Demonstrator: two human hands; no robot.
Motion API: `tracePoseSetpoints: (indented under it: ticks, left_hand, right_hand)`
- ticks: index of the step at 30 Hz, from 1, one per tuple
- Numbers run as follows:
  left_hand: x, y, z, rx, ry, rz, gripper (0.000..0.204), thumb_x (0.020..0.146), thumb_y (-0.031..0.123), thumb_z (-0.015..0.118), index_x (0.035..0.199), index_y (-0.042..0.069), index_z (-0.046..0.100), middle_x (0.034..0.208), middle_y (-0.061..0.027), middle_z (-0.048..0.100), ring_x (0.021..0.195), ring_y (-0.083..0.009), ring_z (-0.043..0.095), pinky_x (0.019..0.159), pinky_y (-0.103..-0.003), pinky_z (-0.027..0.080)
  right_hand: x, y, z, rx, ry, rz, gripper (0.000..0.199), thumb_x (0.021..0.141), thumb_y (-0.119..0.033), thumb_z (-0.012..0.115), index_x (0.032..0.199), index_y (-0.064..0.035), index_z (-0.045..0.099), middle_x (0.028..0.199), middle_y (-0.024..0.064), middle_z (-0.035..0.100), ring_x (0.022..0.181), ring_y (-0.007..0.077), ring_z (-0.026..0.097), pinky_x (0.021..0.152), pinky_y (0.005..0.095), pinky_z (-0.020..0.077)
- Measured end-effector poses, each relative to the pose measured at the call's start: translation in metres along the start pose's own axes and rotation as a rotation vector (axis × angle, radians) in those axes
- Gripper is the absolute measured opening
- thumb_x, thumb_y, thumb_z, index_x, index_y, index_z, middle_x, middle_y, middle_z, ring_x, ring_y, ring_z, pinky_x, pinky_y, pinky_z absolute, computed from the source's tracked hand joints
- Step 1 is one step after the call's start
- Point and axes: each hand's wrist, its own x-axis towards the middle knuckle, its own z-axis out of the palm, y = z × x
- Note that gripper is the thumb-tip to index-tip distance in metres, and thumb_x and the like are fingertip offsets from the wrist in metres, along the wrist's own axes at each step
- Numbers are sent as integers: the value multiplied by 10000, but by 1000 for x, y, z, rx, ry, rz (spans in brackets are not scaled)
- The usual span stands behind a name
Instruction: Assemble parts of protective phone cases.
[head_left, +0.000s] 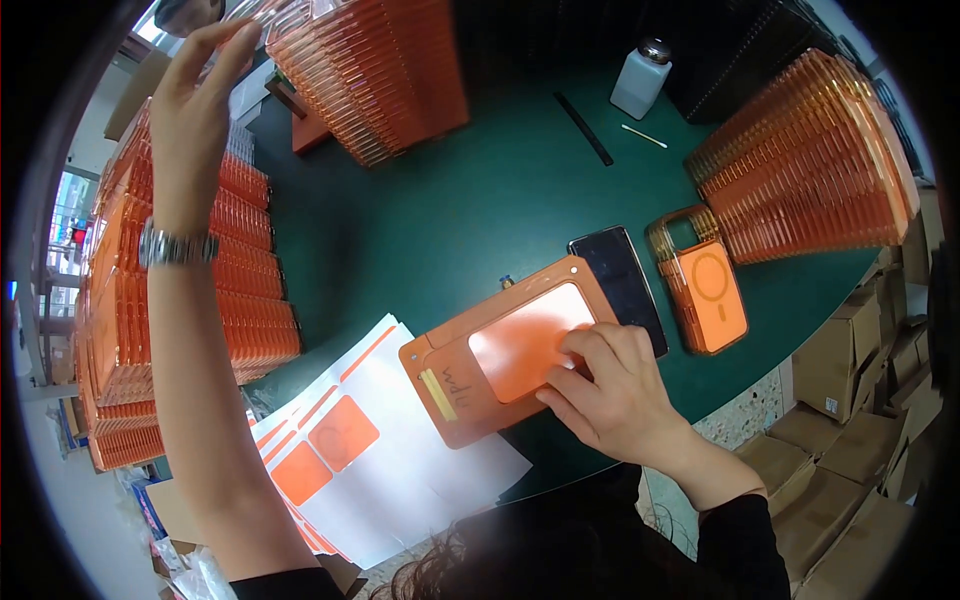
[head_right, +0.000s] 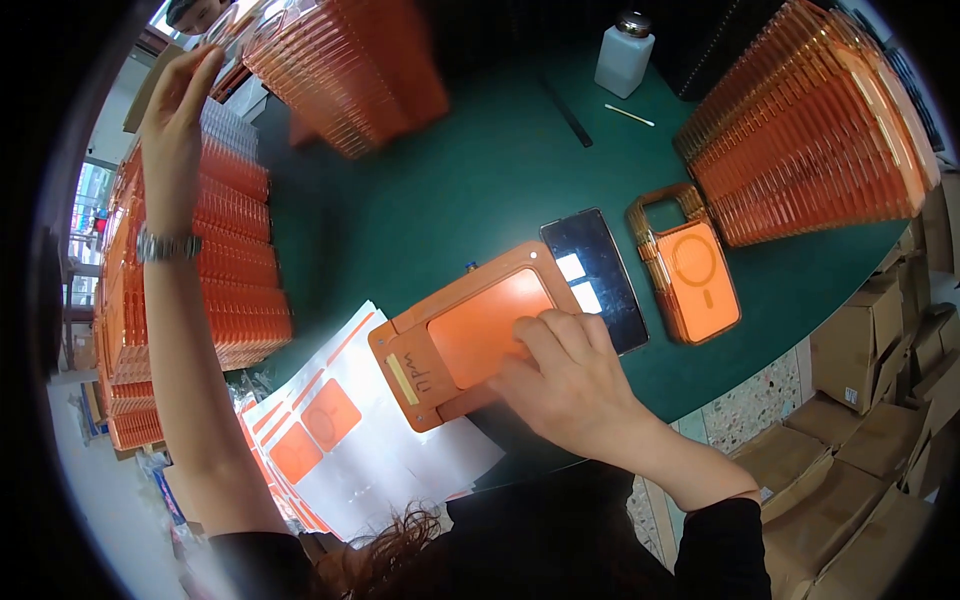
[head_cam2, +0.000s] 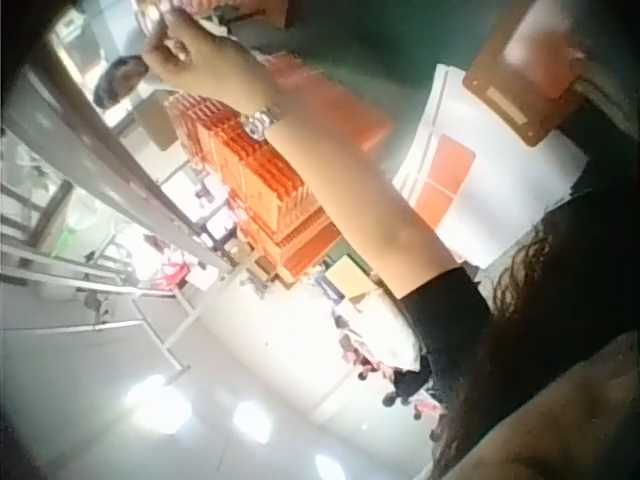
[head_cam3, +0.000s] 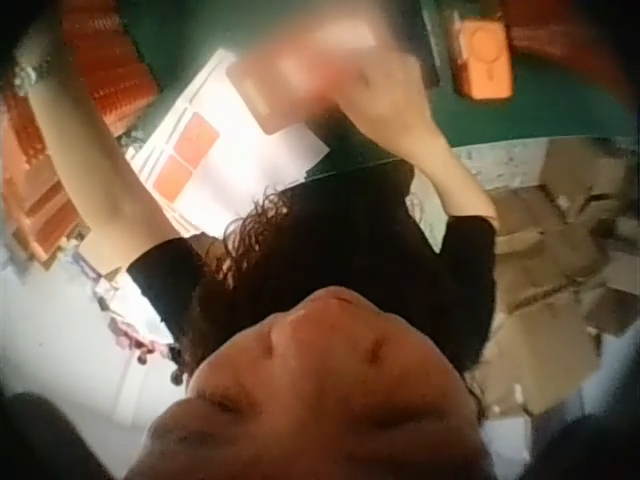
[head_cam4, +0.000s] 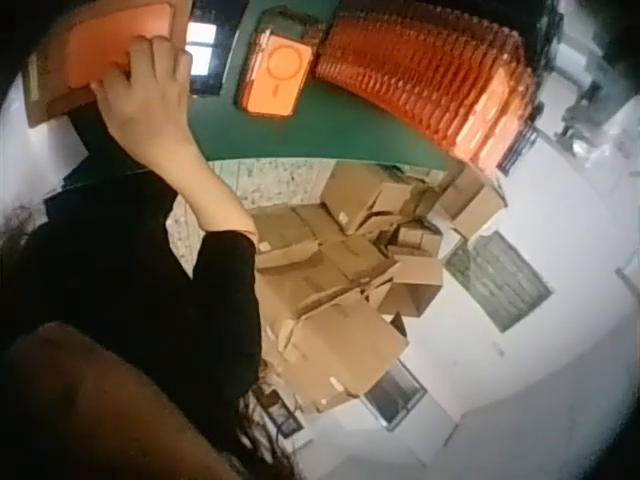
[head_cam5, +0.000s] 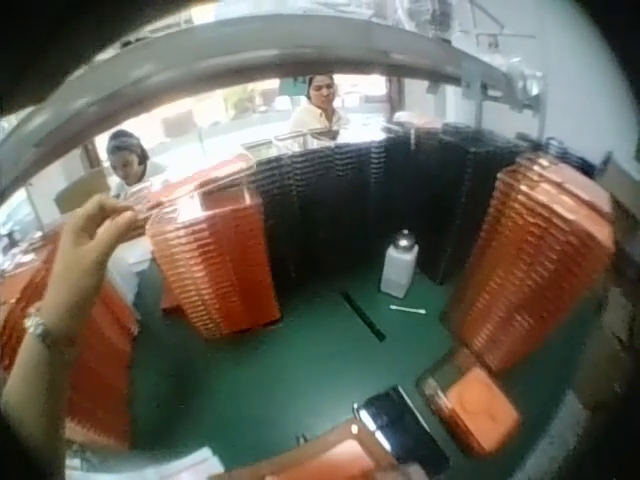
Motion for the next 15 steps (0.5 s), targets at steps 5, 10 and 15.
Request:
tracePoseSetpoints:
  ticks: [5, 10, 15]
  left_hand:
    - [-93, 60, -21, -62, 51, -64, 245, 1034, 218, 625, 1184, 28, 664, 1456, -168, 582, 1352, -223, 556, 1100, -347, 422]
    - [-218, 83, 11, -402, 37, -271, 89, 1005, 105, 601, 1056, 33, 595, 1565, -267, 434, 1445, -328, 446, 1183, -442, 331]
    - [-309, 121, 41, -466, 64, -471, 58, 938, 20, 642, 992, 36, 625, 1615, -263, 342, 1534, -394, 285, 1250, -523, 201]
  right_hand:
    - [15, -3, 10, -29, -33, -44, 119, 811, -126, 745, 826, -82, 636, 954, 68, 543, 960, 250, 522, 806, 407, 392]
    - [21, 3, 16, -177, -25, -80, 121, 752, -144, 700, 710, -89, 601, 717, 71, 520, 807, 260, 510, 740, 395, 408]
    - [15, 6, -5, 173, 79, -32, 184, 866, -128, 695, 722, -66, 599, 736, 66, 587, 806, 266, 563, 740, 396, 425]
